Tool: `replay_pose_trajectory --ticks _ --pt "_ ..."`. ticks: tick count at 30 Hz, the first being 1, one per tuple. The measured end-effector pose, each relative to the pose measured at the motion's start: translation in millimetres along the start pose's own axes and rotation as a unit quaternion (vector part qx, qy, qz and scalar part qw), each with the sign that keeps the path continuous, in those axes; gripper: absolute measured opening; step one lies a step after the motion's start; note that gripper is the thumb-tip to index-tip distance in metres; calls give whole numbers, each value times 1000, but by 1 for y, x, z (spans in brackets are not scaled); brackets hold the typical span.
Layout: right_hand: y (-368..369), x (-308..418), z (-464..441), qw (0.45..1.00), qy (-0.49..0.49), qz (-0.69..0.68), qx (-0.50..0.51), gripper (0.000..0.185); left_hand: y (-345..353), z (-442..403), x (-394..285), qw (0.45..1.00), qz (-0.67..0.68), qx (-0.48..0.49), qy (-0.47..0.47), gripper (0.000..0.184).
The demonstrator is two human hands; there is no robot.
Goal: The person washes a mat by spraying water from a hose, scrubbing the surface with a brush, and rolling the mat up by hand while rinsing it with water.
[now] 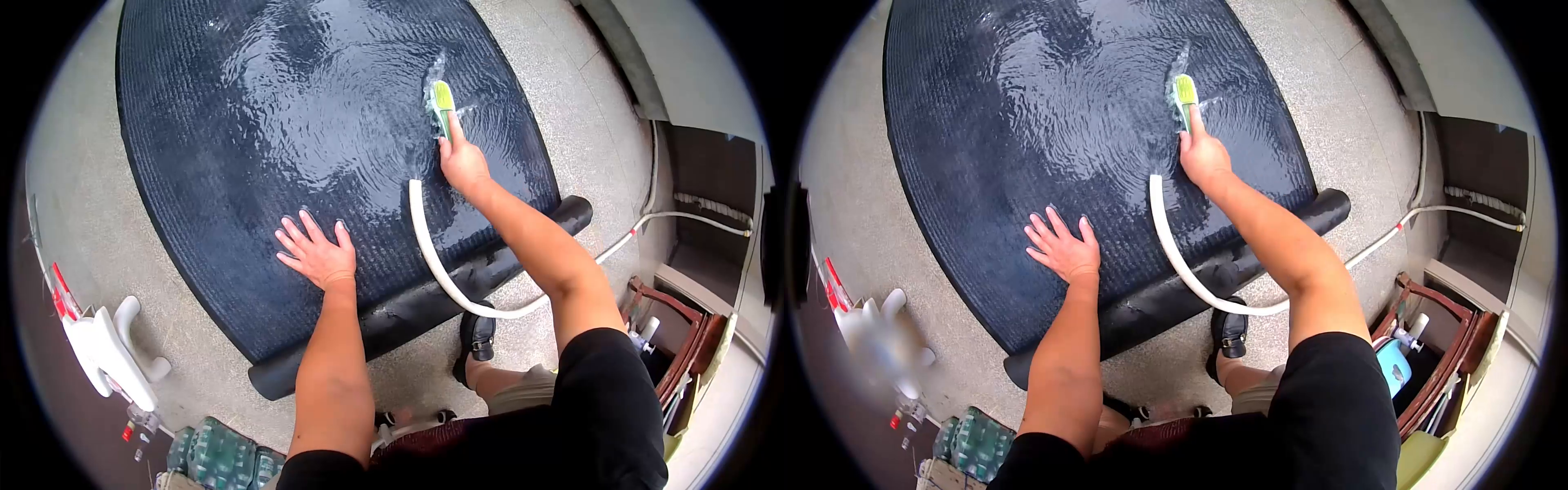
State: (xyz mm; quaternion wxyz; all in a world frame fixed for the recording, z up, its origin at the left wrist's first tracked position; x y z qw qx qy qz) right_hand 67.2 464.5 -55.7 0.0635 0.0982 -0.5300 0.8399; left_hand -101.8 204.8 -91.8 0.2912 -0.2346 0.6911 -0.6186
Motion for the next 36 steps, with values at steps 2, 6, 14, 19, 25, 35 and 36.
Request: replay_pose_trajectory --ticks 2,6,14,19,25,35,36 --pt "-5 -35 22 997 -60 51 6 60 1 3 2 1000 3 1 -7 73" --pt "-27 -125 0 990 -43 105 -81 57 4 6 3 1000 -16 3 -4 69" --pt "22 -22 43 963 -259 -23 68 53 5 4 2 1000 -11 10 1 68" --pt "13 95 -27 973 -226 45 16 49 -1 1 2 1000 9 13 -8 68" --pt "65 159 89 890 -403 119 176 53 -2 2 2 1000 18 23 -7 69" --pt "-32 89 -77 990 -83 95 -57 53 0 3 4 1000 17 16 -2 73" --pt "-43 67 -71 990 -77 114 -35 56 0 3 3 1000 19 12 -2 73"
Point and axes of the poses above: each hand's wrist, its own z-axis away from the middle knuckle, its own y-axis out of the palm, x = y × z, the point moved 4 cm from there along -z, towards the middle knuckle, and after that the axes turned 10 degrees about y, right-handed, at the moved point
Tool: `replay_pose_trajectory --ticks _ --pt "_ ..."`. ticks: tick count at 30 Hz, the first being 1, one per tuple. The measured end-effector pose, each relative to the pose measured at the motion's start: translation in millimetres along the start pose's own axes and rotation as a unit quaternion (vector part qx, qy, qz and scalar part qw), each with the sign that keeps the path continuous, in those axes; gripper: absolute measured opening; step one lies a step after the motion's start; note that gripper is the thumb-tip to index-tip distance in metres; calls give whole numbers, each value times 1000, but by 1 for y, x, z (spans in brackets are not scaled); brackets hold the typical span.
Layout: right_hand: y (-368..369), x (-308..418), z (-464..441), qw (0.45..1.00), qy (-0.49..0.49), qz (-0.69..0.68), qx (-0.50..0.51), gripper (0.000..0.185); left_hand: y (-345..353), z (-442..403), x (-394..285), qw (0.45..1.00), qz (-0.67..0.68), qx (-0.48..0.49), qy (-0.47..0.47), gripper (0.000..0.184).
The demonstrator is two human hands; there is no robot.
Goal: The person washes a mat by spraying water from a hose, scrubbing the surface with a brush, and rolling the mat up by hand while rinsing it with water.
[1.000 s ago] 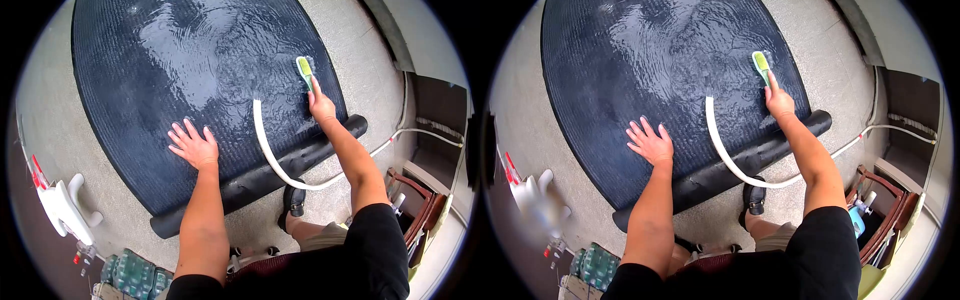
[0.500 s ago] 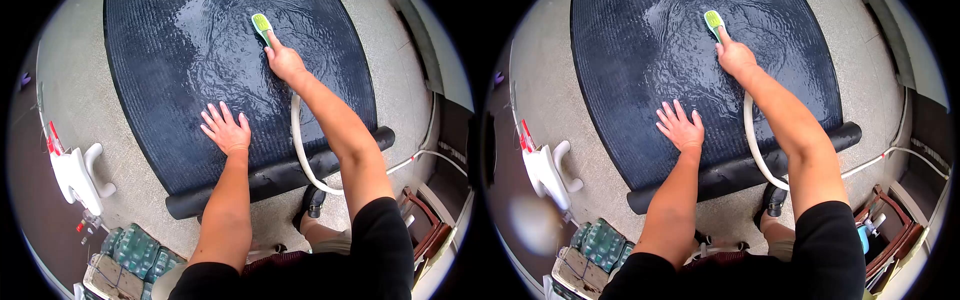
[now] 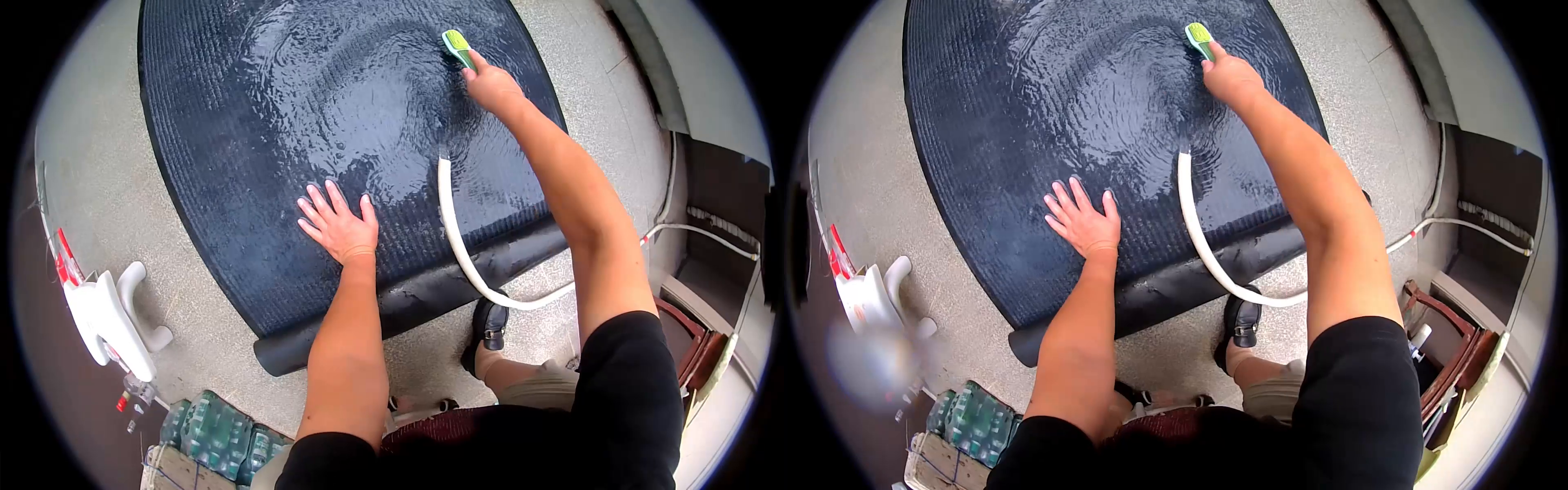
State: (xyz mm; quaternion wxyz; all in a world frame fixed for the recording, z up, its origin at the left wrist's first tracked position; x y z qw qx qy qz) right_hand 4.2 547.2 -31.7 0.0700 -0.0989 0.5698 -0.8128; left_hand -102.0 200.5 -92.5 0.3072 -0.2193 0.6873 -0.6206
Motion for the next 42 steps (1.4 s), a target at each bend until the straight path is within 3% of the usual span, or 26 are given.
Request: replay_pose_trajectory --ticks 3,6,10,14,16,18,20,22,24,26,28,30,32,35,36,38,40,42 --pt "-46 -74 83 998 14 -32 52 67 1 1 1 1000 -3 2 2 76" --pt "-63 -153 184 999 7 -31 32 53 5 1 2 1000 -11 7 4 80" --pt "-40 -212 270 985 117 -66 106 42 -1 0 10 997 -20 67 16 84" --pt "27 -265 323 968 221 -110 -39 36 -25 -5 34 953 145 252 84 89" --pt "46 -303 346 958 251 -122 -73 34 -37 -1 65 935 239 229 126 85" --pt "52 -350 354 928 333 -116 -117 34 -68 21 71 956 119 213 160 82" --pt "61 -391 349 922 337 -127 -140 35 -78 54 72 939 145 169 262 81" --pt "66 -417 343 886 371 -184 -207 37 -91 97 53 914 111 203 334 86" --pt "41 -398 323 889 341 -201 -230 42 -100 137 22 886 64 274 369 99" --pt "14 -357 299 915 223 -223 -253 50 -94 168 4 898 37 262 352 114" --pt "-1 -302 284 940 110 -241 -214 56 -80 177 3 912 3 217 347 121" --pt "9 -261 271 974 89 -208 -14 58 -80 178 3 919 10 192 345 119" --pt "10 -219 263 985 54 -141 84 55 -80 176 2 919 4 201 341 119" --pt "17 -206 215 993 37 -39 103 53 -80 172 0 916 -7 228 330 119" --pt "18 -216 189 996 48 -46 55 52 -79 170 -2 914 -14 247 321 120" --pt "27 -245 133 981 186 -60 -6 51 -80 167 -3 913 -21 260 314 120" --pt "4 -245 122 969 223 -96 -47 51 -81 167 -5 909 -28 277 309 121" --pt "7 -220 118 983 113 -83 -117 49 -79 165 -8 905 -52 296 300 121"
Point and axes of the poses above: each hand's wrist, its own z-axis away from the middle knuckle, its own y-axis out of the palm, x = y × z, the point moved 4 cm from there along -z, towards the middle knuckle, and after that the axes turned 10 degrees about y, right-handed, at the moved point
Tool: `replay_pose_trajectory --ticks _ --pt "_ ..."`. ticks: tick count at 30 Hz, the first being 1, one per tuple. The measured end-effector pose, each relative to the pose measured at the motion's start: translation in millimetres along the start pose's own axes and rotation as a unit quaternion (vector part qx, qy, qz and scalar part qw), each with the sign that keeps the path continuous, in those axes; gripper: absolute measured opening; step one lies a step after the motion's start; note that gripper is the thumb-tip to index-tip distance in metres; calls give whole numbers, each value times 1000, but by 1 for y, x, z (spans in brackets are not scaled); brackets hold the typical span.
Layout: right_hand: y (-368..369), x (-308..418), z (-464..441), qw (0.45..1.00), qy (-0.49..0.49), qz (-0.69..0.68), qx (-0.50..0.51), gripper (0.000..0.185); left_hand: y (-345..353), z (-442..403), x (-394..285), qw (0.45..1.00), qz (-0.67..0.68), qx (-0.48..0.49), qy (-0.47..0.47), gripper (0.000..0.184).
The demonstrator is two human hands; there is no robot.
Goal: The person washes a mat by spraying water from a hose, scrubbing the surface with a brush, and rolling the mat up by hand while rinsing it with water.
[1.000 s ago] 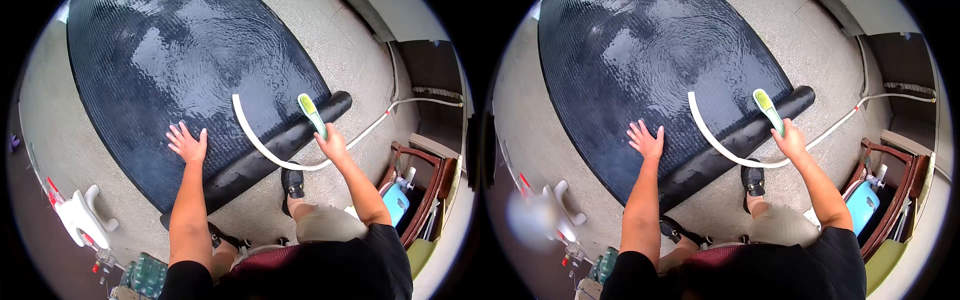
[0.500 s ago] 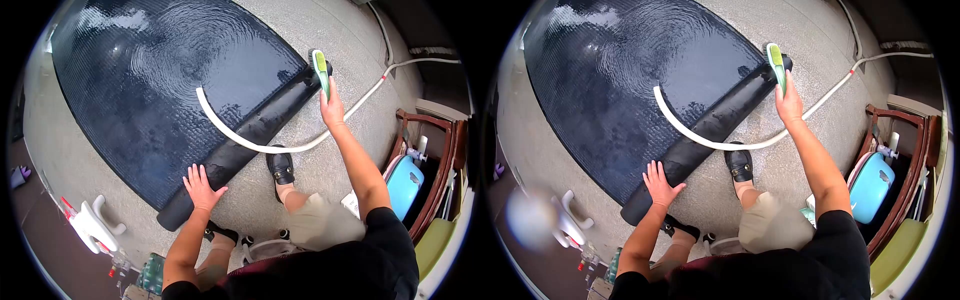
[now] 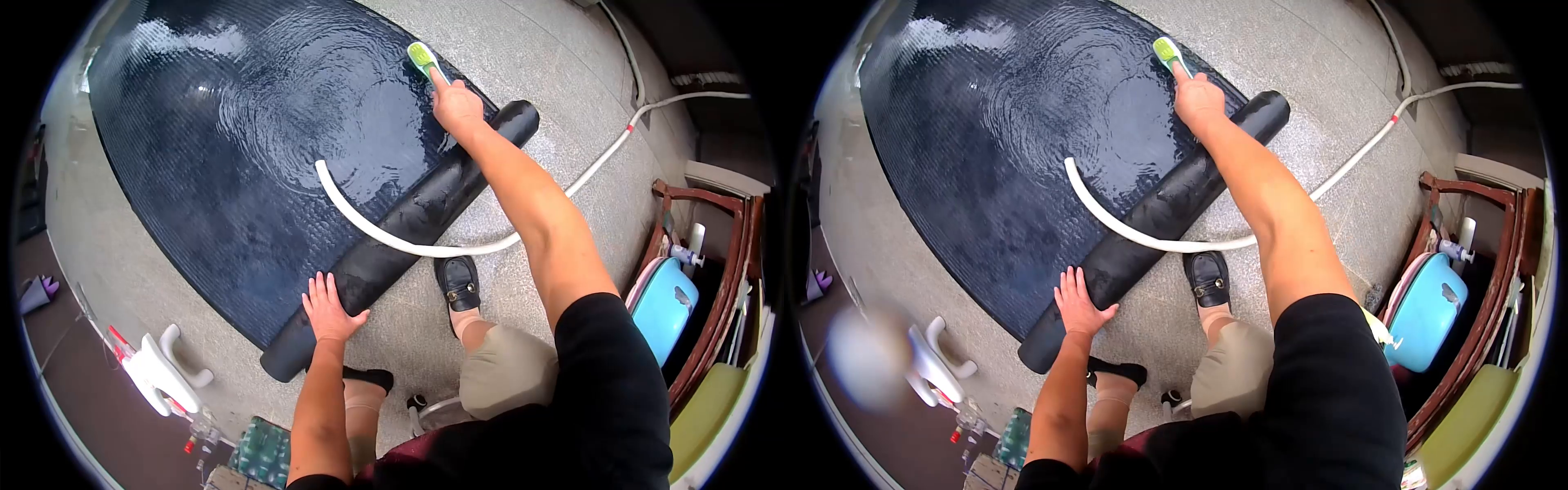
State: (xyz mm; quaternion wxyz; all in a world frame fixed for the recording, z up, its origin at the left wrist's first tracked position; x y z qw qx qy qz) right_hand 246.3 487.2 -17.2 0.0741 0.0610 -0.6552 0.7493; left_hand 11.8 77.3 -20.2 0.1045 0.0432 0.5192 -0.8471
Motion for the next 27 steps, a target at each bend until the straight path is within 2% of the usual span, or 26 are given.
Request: replay_pose_trajectory --ticks 2,4,6,8,10,12,14,16,18,19,20,21,23,25,27 --pt "12 30 9 987 -128 43 89 53 -1 -3 1 1000 -3 3 -2 122" --pt "19 38 -3 982 -107 105 115 49 0 -2 0 1000 -5 8 -1 122" --pt "4 16 -36 991 49 91 83 43 -1 -2 -1 1000 0 14 -5 123" --pt "-10 -8 -76 992 75 89 58 39 0 -2 -1 1000 -6 20 -8 124" --pt "-35 -5 -70 996 27 78 23 46 1 -5 -1 1000 -5 20 -14 124" --pt "-33 16 -46 993 -57 94 41 54 2 -4 -1 1000 -7 24 -14 126" --pt "-10 36 -17 970 -148 150 123 53 6 -3 -1 999 -9 29 -11 127" --pt "-1 18 -21 977 -78 155 125 51 4 -3 -1 1000 -5 8 -2 127" --pt "-14 -19 -54 987 100 104 74 38 2 -5 -3 1000 -5 11 -6 127" --pt "-18 -47 -73 987 133 82 35 36 2 -3 -2 1000 -2 18 -9 127" --pt "-21 -78 -86 993 109 52 1 39 1 -2 -1 1000 -1 15 -8 127" --pt "-57 -83 -70 993 118 7 -14 47 1 -3 0 1000 -1 19 -10 127" --pt "-75 -123 -50 979 196 -38 -34 54 4 -3 -1 1000 6 24 -15 127" --pt "-44 -196 -22 961 237 -91 -106 58 4 -2 1 1000 4 6 -2 127" --pt "-5 -243 31 961 253 -91 -58 60 3 -2 1 1000 7 17 -9 126"
Point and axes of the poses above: each hand's wrist, its own z-axis away from the middle knuckle, its own y-axis out of the palm, x = y × z, the point moved 4 cm from there along -z, towards the middle knuckle, and after that the axes turned 10 degrees about y, right-handed, at the moved point
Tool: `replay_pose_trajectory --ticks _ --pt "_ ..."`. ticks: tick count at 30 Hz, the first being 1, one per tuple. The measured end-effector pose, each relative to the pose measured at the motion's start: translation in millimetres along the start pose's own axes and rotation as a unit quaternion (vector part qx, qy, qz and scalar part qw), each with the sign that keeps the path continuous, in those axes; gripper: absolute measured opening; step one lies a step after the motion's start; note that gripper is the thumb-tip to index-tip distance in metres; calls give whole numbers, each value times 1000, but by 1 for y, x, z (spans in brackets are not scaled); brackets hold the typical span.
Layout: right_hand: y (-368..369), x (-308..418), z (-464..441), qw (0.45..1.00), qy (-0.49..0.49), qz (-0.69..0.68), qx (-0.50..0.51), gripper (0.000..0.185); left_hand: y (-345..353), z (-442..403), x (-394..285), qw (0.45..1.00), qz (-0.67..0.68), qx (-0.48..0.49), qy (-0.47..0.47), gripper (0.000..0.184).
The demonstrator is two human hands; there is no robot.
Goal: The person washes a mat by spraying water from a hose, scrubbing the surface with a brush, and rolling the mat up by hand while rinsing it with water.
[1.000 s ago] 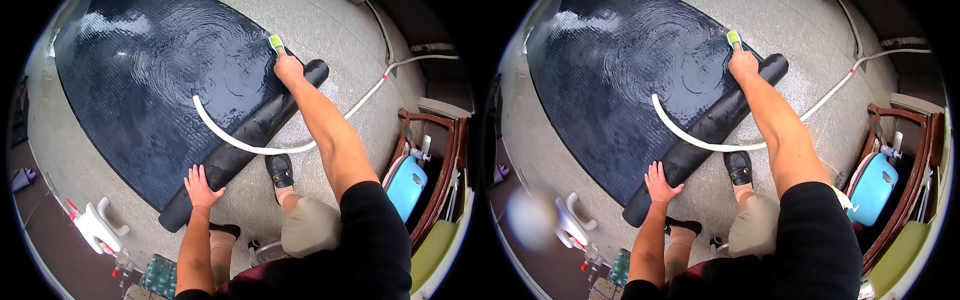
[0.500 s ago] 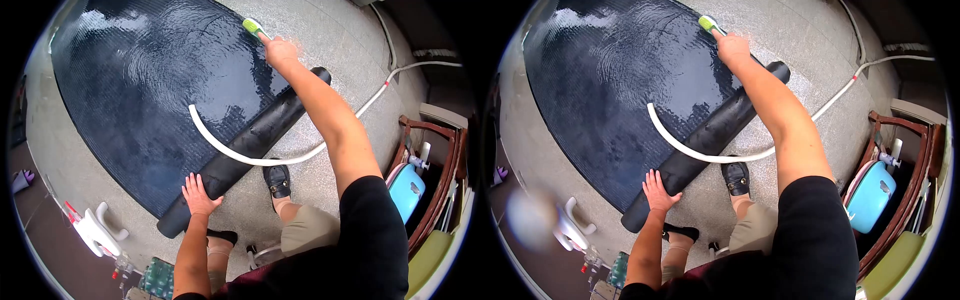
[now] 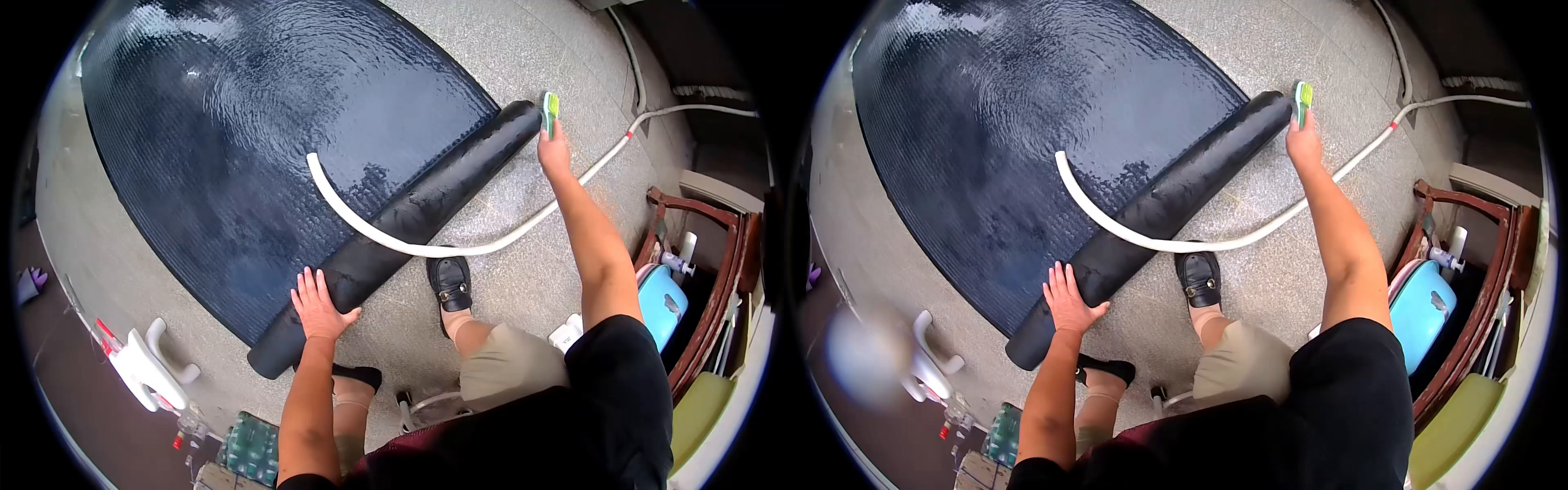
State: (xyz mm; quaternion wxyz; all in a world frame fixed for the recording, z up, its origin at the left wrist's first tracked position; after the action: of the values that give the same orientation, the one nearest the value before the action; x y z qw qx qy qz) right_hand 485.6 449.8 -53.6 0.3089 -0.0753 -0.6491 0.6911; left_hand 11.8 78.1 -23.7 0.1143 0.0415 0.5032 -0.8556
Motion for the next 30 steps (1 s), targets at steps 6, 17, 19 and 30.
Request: replay_pose_trajectory --ticks 6,17,19,30 --pt "-3 -27 93 995 -15 90 28 63 -12 4 -11 999 -33 -5 -16 129" --pt "9 150 191 664 -669 196 271 86 -11 -4 9 997 46 -64 22 108" --pt "8 161 186 636 -712 153 254 79 -23 -13 20 995 41 -86 40 98" --pt "22 151 192 686 -688 155 179 96 -46 -75 85 930 299 210 -33 74"
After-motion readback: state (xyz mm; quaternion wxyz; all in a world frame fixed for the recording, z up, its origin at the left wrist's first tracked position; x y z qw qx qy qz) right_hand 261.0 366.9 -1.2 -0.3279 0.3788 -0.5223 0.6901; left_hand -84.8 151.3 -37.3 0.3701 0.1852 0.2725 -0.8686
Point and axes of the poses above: each hand's wrist, its own z-axis away from the middle knuckle, its own y-axis out of the palm, x = y × z, the point moved 4 cm from there along -z, towards the middle knuckle, and after that the axes turned 10 degrees about y, right-handed, at the moved point
